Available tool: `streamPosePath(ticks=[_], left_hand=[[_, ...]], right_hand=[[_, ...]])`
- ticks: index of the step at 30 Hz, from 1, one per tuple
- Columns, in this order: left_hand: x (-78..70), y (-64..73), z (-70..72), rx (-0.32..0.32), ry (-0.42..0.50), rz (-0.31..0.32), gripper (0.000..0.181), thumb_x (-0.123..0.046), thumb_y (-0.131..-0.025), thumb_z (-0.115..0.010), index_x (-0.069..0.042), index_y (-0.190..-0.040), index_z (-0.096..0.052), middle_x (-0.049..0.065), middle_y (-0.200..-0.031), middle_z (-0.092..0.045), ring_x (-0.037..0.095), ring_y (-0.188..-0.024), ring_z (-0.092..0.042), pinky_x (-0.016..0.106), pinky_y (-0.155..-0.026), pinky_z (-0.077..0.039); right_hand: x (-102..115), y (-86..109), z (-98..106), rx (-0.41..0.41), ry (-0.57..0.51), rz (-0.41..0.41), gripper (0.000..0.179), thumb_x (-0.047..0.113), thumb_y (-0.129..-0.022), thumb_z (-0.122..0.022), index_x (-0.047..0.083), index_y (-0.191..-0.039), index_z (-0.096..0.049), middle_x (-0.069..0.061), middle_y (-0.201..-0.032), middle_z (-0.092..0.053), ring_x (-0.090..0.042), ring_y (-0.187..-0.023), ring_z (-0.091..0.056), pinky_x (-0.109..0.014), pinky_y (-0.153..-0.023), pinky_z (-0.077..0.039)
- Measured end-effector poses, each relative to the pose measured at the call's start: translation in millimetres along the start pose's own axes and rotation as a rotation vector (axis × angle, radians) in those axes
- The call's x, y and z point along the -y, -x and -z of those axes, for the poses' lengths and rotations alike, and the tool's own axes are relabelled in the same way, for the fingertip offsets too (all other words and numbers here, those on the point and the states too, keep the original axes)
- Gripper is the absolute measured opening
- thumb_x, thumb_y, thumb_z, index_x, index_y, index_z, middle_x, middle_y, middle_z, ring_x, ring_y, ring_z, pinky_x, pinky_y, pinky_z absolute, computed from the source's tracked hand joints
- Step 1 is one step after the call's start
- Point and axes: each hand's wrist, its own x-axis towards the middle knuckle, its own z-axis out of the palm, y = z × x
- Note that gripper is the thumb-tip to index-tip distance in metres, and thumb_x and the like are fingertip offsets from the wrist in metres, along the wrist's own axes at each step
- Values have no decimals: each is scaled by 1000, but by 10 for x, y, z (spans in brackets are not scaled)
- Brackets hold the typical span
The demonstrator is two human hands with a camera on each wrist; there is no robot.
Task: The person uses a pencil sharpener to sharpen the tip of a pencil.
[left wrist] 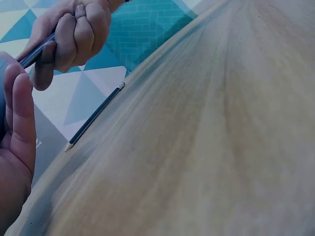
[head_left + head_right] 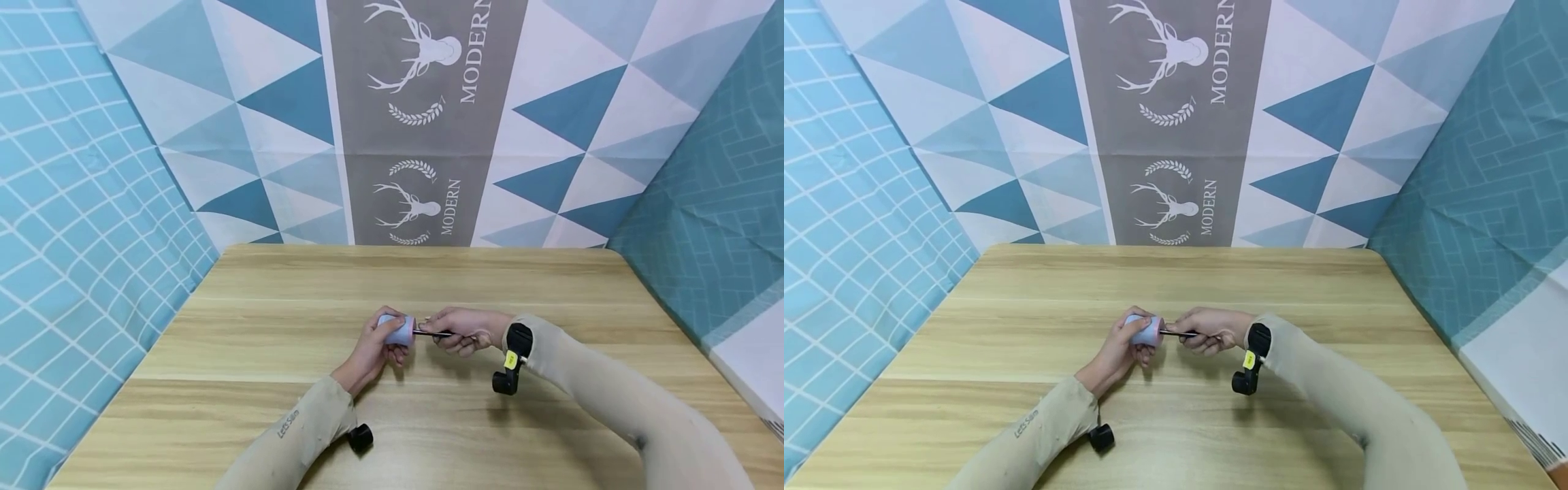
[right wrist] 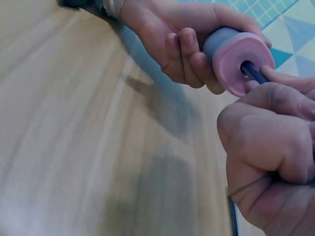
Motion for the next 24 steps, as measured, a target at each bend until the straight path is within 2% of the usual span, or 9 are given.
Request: streamPosePath(ticks=[3,5,7,11,12,14,16,21,24], left_hand=[[2,4,3,-2,-6,3,6,-13,-94,-54,-18,-94,-58,8,-63,-60,11,-43,-57,24,-36,-49],[-1,4,0,-4,-14,5,7,-13,-95,-54,-18,-94,-59,8,-64,-60,11,-43,-57,24,-36,-50],[-8,4,-6,-2,-19,9,7,-14,-96,-54,-19,-94,-59,8,-64,-60,11,-43,-57,24,-37,-50],[-11,5,-13,0,-22,17,6,-14,-96,-54,-18,-94,-58,9,-64,-59,11,-43,-56,25,-37,-51],[-8,3,-13,0,-23,17,5,-15,-96,-54,-17,-94,-58,9,-65,-60,11,-43,-56,24,-38,-51],[-2,-2,-14,-5,-22,17,4,-16,-97,-54,-17,-95,-58,9,-65,-60,11,-43,-57,24,-38,-51],[1,-6,-20,-15,-18,12,5,-16,-97,-54,-17,-96,-58,8,-67,-61,10,-44,-57,23,-39,-50],[5,-11,-23,-47,-5,7,8,-15,-98,-51,-18,-96,-58,7,-66,-62,11,-43,-56,23,-38,-50],[6,-10,-15,-63,5,5,10,-14,-98,-49,-19,-95,-58,7,-64,-61,11,-42,-56,23,-38,-50]], right_hand=[[11,11,-12,-34,56,12,27,27,-104,-50,2,-95,-53,6,-52,-26,-5,-41,-24,-19,-35,-20],[23,23,-22,-95,184,58,33,29,-104,-52,-2,-92,-53,4,-52,-31,-8,-42,-27,-21,-37,-23],[35,45,-44,-192,417,155,35,31,-103,-53,1,-84,-53,4,-53,-36,-9,-43,-31,-22,-39,-27],[54,126,-109,-464,1048,421,35,34,-101,-57,12,-75,-50,9,-55,-43,-6,-47,-39,-23,-43,-33],[50,148,-124,-534,1176,477,33,35,-100,-58,17,-75,-49,10,-57,-43,-5,-48,-40,-23,-44,-34],[31,186,-147,-627,1365,577,31,35,-98,-61,16,-77,-49,11,-59,-42,-5,-50,-40,-24,-43,-34],[-9,206,-153,-666,1482,650,30,35,-95,-65,16,-79,-50,10,-61,-44,-6,-51,-41,-25,-42,-35],[-136,193,-133,-702,1746,876,25,26,-91,-71,11,-84,-53,4,-67,-50,-10,-53,-49,-27,-42,-43],[-180,166,-118,-720,1877,1012,19,19,-102,-56,8,-87,-54,-1,-73,-53,-13,-57,-53,-25,-45,-48]])
